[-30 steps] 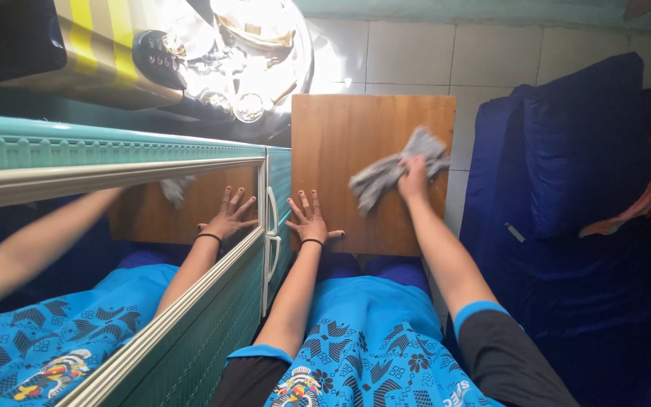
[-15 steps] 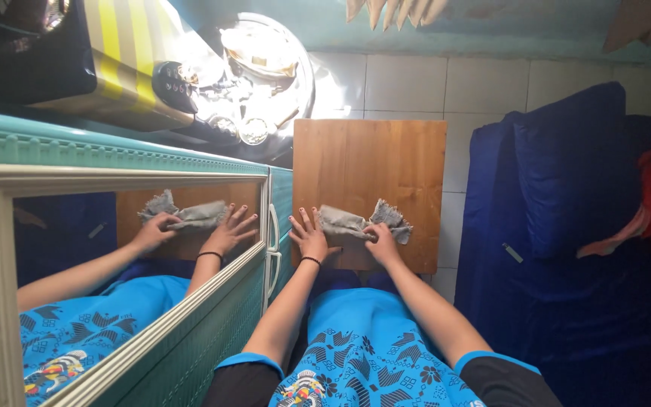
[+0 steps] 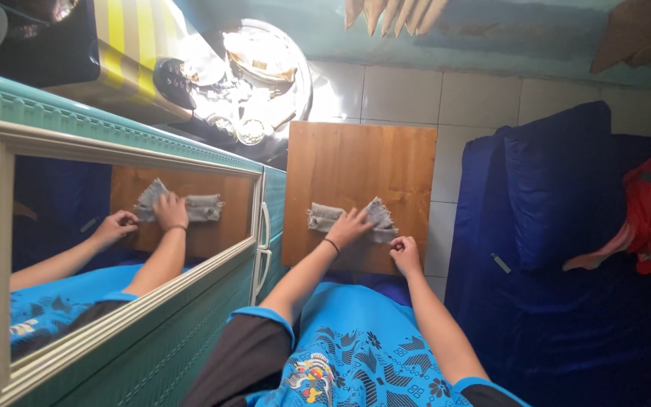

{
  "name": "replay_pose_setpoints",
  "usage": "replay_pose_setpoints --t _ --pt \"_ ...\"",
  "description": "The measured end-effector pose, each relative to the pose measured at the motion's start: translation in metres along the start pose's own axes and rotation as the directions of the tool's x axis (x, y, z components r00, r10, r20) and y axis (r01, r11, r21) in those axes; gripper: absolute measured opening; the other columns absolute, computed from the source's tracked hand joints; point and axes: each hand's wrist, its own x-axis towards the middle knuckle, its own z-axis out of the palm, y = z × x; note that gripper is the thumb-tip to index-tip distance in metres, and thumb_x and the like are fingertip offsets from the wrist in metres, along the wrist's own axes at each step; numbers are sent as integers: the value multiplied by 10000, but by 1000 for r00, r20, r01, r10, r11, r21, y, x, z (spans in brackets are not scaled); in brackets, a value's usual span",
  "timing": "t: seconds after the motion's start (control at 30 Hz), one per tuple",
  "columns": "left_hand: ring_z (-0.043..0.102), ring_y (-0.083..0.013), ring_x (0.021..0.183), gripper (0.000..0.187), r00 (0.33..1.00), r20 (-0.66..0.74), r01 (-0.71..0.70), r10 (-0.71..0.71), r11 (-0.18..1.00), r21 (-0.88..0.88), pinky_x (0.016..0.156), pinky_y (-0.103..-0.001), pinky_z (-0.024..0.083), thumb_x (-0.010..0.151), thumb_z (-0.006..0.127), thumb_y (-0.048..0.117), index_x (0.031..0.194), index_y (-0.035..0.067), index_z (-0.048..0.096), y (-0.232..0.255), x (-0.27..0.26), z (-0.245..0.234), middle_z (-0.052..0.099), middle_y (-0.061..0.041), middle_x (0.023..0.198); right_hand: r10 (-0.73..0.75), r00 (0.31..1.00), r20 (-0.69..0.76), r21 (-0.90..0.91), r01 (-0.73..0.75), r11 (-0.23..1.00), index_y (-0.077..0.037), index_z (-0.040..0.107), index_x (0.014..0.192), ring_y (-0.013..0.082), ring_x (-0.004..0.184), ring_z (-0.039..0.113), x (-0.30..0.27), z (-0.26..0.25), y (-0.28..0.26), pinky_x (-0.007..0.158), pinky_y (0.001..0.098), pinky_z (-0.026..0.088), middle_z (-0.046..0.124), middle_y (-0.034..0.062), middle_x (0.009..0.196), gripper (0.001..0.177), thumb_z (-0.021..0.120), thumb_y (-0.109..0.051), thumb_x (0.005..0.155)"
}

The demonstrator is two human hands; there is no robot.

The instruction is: The person wipes a small wooden table with a gray cloth. They fold the cloth, then repeatedly wipe the table surface in circular and back-and-forth motions, occasionally refolding the cloth to use a clean side.

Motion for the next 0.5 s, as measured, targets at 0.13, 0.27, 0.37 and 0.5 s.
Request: replay_pose_setpoints --t 0.13,0.27,0.37,0.5 --pt "625 -306 920 120 988 -39 155 -152 984 83 641 -455 551 877 678 179 952 272 662 -75 45 24 578 -65 995 25 999 24 -26 -25 999 -188 756 895 128 720 616 -1 -5 -9 683 250 540 539 -7 871 282 732 -49 650" --pt "616 -257 909 156 903 -146 419 -405 904 83 609 -332 576 898 666 138 1017 236 646 -109 69 -5 536 -30 969 38 995 95 -79 -31 996 -165 754 927 209 847 628 -4 -14 -23 807 335 558 512 40 923 287 736 -59 661" --pt "625 -208 915 141 885 -135 460 -446 882 101 639 -281 589 909 631 129 1025 205 607 -97 66 -7 557 -19 942 86 986 143 -91 -73 993 -161 740 931 220 906 612 -8 -21 -40 863 351 544 488 44 949 275 724 -64 674" --pt "616 -142 860 86 954 -66 299 -293 944 140 596 -250 548 883 626 145 948 188 588 -50 30 3 561 26 874 125 981 151 -133 -105 986 -189 721 937 209 941 602 -5 -17 -40 887 351 537 472 28 976 265 730 -87 692"
